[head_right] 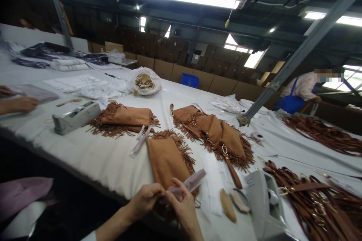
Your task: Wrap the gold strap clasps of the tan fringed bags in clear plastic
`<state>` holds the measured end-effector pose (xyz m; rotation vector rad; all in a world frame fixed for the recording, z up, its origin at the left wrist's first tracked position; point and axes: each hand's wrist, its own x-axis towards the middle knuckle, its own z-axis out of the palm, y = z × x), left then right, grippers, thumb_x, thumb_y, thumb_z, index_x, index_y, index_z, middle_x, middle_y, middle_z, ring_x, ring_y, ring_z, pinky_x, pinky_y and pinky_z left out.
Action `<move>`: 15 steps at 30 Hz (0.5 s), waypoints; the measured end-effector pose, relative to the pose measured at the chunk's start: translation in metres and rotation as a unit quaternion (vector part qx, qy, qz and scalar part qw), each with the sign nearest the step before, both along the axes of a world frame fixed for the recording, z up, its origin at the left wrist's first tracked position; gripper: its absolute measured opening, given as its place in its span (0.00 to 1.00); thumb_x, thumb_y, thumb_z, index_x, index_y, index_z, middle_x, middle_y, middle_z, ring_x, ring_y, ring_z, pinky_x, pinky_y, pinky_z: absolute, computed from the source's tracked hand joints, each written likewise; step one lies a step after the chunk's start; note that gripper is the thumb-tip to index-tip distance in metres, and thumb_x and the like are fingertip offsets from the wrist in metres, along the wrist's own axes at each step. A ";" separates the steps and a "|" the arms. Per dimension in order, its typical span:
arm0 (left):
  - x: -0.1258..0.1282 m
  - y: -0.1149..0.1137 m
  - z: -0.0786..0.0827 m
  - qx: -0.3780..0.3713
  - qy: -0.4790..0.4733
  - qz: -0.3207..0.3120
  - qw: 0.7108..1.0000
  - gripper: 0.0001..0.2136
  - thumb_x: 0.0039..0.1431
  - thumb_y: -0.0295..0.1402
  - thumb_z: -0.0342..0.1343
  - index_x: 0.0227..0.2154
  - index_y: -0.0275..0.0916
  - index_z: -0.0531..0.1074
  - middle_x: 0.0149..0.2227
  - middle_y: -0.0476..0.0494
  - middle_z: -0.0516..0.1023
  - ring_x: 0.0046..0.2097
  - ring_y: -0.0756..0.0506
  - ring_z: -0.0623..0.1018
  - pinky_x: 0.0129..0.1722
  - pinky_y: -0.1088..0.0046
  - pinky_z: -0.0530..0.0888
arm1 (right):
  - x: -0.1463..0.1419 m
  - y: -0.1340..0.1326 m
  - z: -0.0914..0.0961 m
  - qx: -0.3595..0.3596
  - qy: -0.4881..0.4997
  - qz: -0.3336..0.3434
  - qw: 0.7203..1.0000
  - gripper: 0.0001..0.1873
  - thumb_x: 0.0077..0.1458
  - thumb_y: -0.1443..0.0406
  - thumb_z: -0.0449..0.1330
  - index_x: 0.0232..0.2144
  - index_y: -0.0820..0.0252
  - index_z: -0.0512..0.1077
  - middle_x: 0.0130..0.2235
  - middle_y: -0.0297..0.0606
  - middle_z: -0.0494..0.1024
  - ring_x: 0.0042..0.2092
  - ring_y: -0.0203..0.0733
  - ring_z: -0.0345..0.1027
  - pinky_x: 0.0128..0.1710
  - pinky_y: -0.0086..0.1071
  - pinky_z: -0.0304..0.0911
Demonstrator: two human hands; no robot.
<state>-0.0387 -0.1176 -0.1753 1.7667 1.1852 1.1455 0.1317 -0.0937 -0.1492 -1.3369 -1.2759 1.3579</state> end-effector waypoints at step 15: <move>-0.010 0.006 -0.031 -0.060 -0.003 -0.029 0.998 0.15 0.52 0.49 0.56 0.37 0.47 0.78 0.39 0.47 0.81 0.41 0.43 0.79 0.42 0.74 0.75 | -0.012 -0.014 0.002 0.048 0.020 -0.044 0.998 0.11 0.40 0.60 0.67 0.20 0.63 0.78 0.19 0.32 0.72 0.22 0.32 0.62 0.23 0.24 0.58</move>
